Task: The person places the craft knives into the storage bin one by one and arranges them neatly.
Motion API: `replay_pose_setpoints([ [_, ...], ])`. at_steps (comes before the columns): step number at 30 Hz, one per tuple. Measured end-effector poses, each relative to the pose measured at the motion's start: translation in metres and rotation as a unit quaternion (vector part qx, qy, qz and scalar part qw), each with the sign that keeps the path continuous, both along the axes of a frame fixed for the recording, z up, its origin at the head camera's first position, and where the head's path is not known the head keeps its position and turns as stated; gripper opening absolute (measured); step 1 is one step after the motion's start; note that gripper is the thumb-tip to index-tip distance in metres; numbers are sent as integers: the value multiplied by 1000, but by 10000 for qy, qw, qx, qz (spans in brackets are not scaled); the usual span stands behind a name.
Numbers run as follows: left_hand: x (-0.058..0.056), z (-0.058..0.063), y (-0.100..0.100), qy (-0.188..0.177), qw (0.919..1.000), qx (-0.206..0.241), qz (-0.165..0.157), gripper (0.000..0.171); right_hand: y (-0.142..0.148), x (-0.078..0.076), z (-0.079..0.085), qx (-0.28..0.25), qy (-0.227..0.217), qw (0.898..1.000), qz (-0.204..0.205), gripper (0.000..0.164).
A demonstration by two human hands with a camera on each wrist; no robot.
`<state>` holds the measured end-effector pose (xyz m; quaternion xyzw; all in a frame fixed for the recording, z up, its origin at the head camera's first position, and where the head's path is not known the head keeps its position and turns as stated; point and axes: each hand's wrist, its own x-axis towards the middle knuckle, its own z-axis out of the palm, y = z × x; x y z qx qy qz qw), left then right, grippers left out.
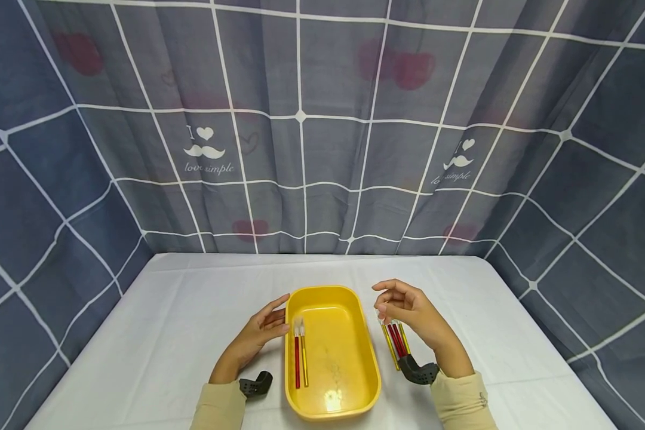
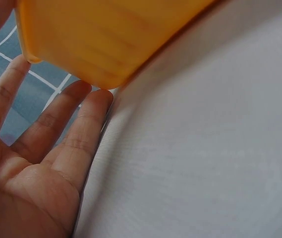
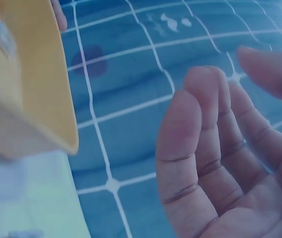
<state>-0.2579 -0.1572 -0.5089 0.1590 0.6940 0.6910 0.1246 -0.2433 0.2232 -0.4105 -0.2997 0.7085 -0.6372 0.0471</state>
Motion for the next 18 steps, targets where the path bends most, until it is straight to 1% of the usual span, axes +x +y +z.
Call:
replay_pose_setpoints([
  [5,-1,-1,0,-4,10000,71,-54,78,12,-4,-5,48,-92,9997,-242,33],
  [11,-1,-2,-1,41,9999,105,-90,78,23,-8,-12,290,-400,9960,-747,28],
  [14,-1,-2,-2,45,9999,85,-81,78,29,-10,-17,422,-548,9927,-984,30],
  [18,-2,-3,-2,49,9999,85,-90,78,35,-14,-23,472,-771,9890,-1171,37],
])
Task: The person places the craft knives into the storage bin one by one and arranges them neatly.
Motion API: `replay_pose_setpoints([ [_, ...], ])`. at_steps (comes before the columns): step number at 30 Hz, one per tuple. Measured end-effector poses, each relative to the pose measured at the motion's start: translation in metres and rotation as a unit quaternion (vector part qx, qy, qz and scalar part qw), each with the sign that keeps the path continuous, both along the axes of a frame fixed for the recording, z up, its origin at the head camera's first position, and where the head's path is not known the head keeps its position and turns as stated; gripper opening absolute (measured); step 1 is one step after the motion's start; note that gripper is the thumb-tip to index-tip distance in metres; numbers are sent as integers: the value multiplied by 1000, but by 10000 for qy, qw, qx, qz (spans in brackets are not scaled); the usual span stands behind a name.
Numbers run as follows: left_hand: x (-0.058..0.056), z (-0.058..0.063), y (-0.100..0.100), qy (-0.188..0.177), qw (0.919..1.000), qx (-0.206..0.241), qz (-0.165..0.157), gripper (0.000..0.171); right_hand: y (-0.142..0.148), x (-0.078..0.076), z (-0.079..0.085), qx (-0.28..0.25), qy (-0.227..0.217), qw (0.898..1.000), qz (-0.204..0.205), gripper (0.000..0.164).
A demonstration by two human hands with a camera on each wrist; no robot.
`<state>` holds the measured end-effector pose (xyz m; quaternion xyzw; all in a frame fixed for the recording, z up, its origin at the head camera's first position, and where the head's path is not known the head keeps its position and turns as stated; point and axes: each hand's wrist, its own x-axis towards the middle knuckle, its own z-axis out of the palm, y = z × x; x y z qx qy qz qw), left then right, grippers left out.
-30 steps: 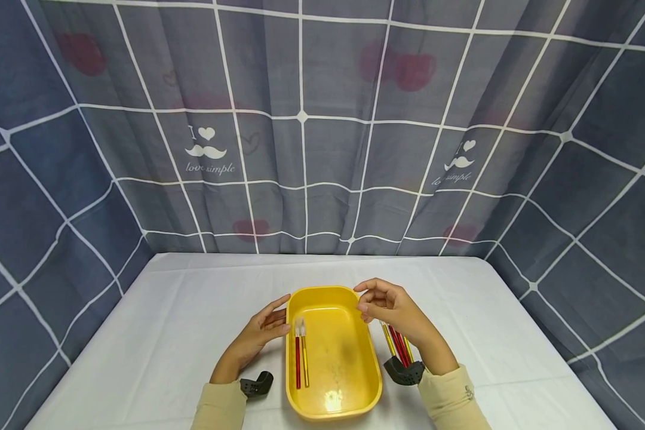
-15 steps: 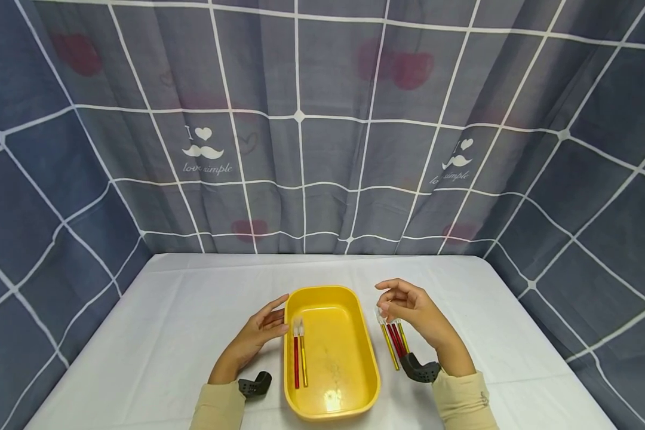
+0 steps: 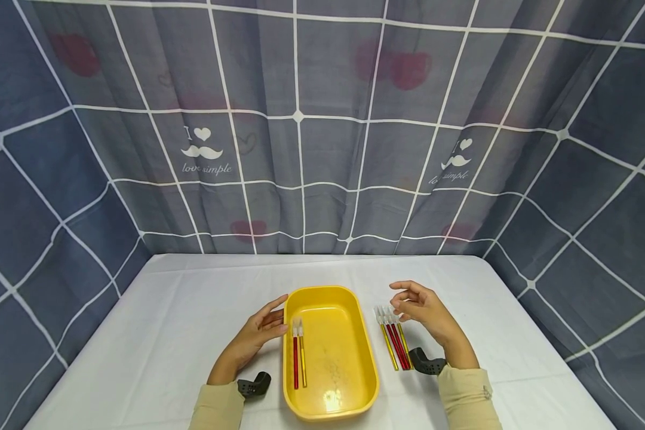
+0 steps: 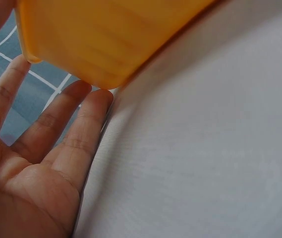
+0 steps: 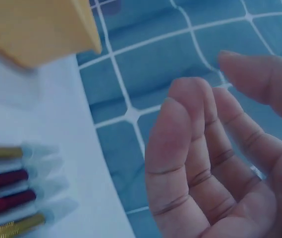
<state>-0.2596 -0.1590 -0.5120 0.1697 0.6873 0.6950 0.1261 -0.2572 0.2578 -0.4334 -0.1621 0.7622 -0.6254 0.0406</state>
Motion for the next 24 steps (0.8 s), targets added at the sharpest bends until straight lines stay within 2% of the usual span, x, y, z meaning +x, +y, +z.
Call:
replay_pose_setpoints([
  [8,-1,-1,0,-15,10000,29,3,78,7,-8,-14,96,-540,9982,-255,55],
  [18,0,0,1,-33,10000,46,-7,78,10,-14,-36,133,-926,9944,-496,54],
  [24,1,2,2,-77,10000,27,8,78,10,-15,-43,435,-1013,9900,-884,53],
])
